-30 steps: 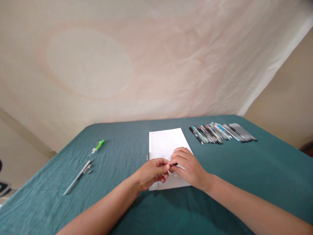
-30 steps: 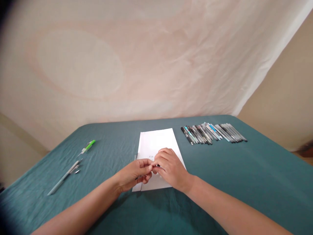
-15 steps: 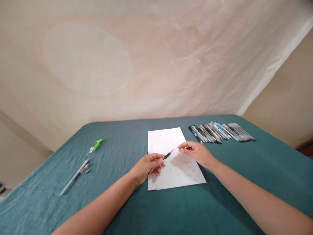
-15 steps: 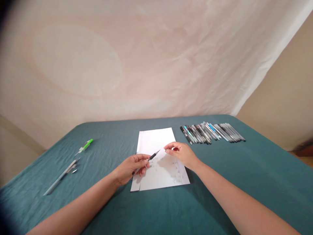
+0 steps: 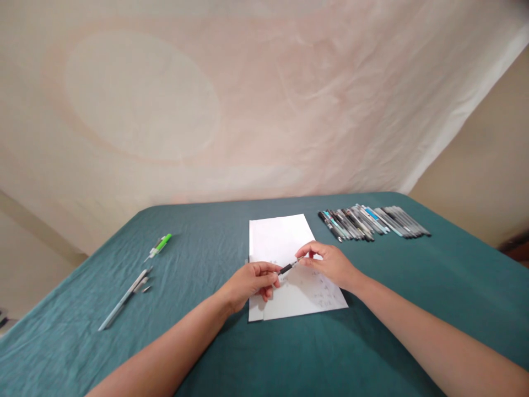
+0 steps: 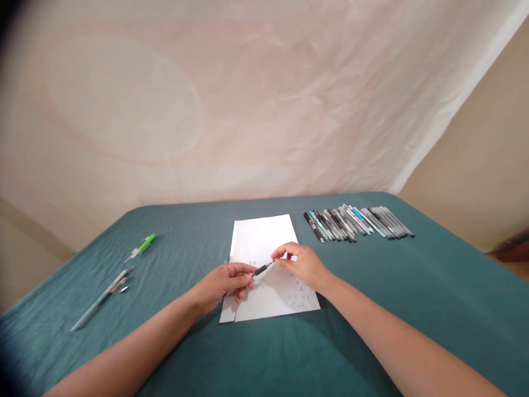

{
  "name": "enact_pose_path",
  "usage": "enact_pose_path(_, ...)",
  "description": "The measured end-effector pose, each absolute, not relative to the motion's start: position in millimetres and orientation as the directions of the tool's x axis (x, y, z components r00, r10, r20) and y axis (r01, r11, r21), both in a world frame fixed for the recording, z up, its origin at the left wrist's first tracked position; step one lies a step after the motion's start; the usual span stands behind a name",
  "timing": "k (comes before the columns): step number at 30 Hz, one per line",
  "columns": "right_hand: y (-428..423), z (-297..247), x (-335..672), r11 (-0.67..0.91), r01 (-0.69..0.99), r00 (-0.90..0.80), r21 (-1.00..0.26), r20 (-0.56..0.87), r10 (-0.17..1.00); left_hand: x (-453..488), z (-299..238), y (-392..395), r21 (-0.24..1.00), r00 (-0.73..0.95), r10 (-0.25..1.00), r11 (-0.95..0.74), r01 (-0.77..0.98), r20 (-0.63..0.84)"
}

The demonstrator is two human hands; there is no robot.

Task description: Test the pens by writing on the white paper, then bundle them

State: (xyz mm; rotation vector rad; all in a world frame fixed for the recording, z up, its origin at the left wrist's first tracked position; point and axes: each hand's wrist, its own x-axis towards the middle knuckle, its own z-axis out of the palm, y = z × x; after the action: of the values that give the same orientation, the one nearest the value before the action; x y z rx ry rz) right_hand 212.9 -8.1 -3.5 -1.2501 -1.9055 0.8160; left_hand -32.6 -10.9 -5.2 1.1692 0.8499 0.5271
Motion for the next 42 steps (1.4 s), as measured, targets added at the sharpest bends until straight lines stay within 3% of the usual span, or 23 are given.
enact_pose_path(15, -16, -6, 204, 0.466, 0.455, -0.388, -0.759, 0.303, 0.871, -33, -4, -11, 0.935, 0.606, 0.721, 0.331, 0.123, -0.335)
enact_pose_path(22, -17, -8, 203, 0.594, 0.517, -0.484, -0.617, 0.361, 0.797, -32, 0, -12, 0.937, 0.605, 0.72, 0.313, 0.154, -0.34)
enact_pose_path(27, -19, -7, 201, 0.578, 0.574, -0.457, -0.58, 0.359, 0.814, -31, 2, -13, 0.937, 0.604, 0.721, 0.312, 0.154, -0.339)
enact_pose_path(32, -20, -5, 202, 0.639, 0.583, -0.559, -0.501, 0.324, 0.763, -31, 3, -13, 0.935, 0.61, 0.714, 0.317, 0.158, -0.344)
enact_pose_path(37, -20, -3, 204, 0.617, 0.575, -0.522, -0.537, 0.339, 0.782, -31, 1, -13, 0.94, 0.611, 0.718, 0.308, 0.149, -0.333)
enact_pose_path(42, -20, -4, 204, 0.644, 0.586, -0.561, -0.492, 0.327, 0.76, -31, 0, -13, 0.931, 0.612, 0.707, 0.329, 0.159, -0.354)
